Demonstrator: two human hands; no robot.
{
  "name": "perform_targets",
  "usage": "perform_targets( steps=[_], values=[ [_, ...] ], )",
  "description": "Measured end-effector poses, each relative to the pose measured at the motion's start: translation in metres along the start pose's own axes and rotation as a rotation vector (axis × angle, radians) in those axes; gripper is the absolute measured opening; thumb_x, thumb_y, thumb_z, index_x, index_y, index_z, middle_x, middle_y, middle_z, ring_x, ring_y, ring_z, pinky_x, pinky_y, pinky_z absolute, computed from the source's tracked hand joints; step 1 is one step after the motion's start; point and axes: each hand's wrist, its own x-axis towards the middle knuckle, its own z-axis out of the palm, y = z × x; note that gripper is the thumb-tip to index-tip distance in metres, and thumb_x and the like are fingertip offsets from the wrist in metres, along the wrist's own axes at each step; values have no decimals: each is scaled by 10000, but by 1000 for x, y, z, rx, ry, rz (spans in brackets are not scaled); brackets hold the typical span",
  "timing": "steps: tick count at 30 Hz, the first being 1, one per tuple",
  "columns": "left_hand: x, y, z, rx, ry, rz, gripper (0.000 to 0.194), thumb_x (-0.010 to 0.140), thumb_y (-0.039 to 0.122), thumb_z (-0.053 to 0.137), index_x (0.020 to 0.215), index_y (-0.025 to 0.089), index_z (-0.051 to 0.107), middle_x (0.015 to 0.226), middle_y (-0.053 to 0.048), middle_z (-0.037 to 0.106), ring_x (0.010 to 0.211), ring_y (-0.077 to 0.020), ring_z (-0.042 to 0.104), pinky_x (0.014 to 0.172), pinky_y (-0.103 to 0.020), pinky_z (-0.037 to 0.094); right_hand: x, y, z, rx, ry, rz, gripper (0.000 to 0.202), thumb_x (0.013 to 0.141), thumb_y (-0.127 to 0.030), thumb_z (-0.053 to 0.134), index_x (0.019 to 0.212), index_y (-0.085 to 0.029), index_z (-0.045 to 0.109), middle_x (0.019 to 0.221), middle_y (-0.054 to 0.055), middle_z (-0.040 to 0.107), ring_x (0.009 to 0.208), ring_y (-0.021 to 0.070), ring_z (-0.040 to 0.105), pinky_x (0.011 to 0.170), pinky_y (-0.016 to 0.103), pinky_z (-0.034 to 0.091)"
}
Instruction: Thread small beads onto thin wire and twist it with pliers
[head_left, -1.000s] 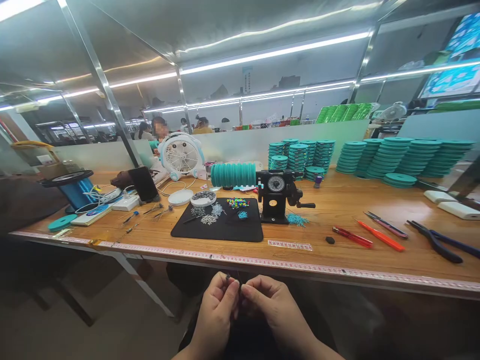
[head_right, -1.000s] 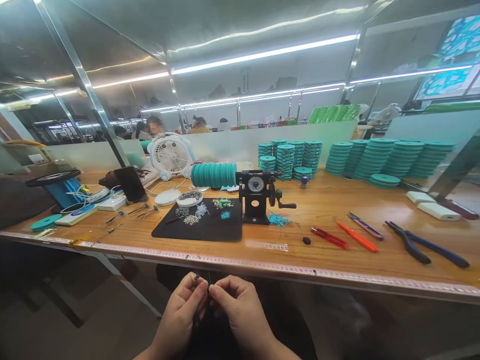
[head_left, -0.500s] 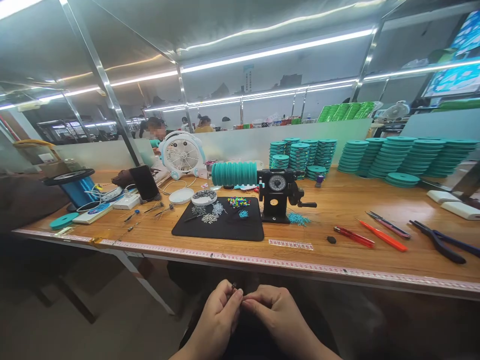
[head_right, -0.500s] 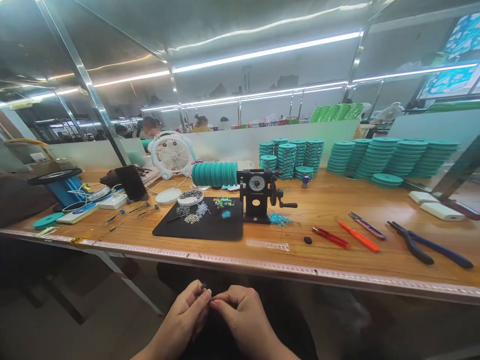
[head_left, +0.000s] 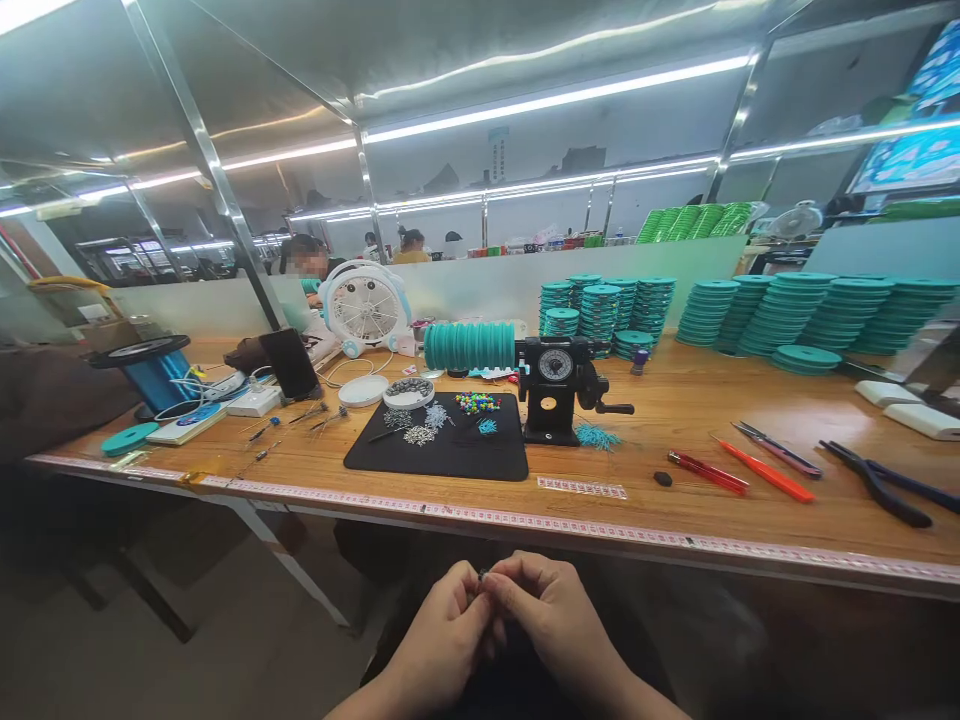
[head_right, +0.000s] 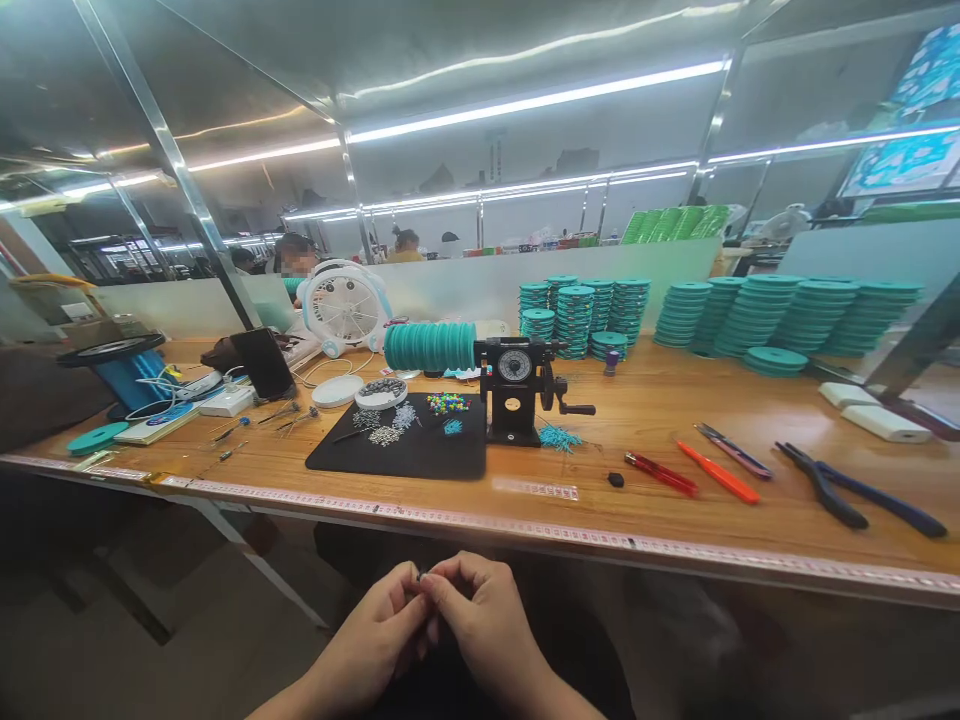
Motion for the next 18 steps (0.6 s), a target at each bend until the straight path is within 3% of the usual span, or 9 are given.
perform_targets(
  steps=[4, 9, 14, 18],
  values=[
    [-2, -5, -1, -93, -41, 29, 300, 814, 468, 536, 737, 209, 407, 509, 100, 402, 398, -52, 302, 377, -189, 217, 0, 1, 1, -52, 32, -20, 237, 789, -339, 615, 640, -156, 641, 637, 21, 642, 639, 175, 571, 613, 259, 438],
    [-3, -9, -5, -120, -10, 118, 264, 868, 410, 478, 722, 203, 404, 560, 71, 443, 456, -67, 376, 409, -190, 288, -3, 5, -1, -58, 22, -53, 239, 820, -321, 593, 641, -163, 611, 637, 11, 620, 643, 165, 556, 634, 260, 424],
    [-6, -8, -7, -249, 11, 98, 197, 856, 352, 509, 775, 179, 460, 561, 64, 447, 475, -70, 394, 425, -187, 300, -6, 11, -9, 114, -62, -30, 252, 841, -367, 584, 684, -169, 591, 590, -30, 510, 534, 116, 454, 533, 240, 371],
    [-8, -2, -4, -395, 23, 44, 203, 819, 340, 555, 745, 173, 467, 542, 58, 442, 459, -69, 386, 403, -186, 259, -6, 14, -12, 307, -154, -58, 237, 852, -363, 589, 724, -164, 606, 698, -2, 545, 645, 133, 496, 653, 271, 407]
  ],
)
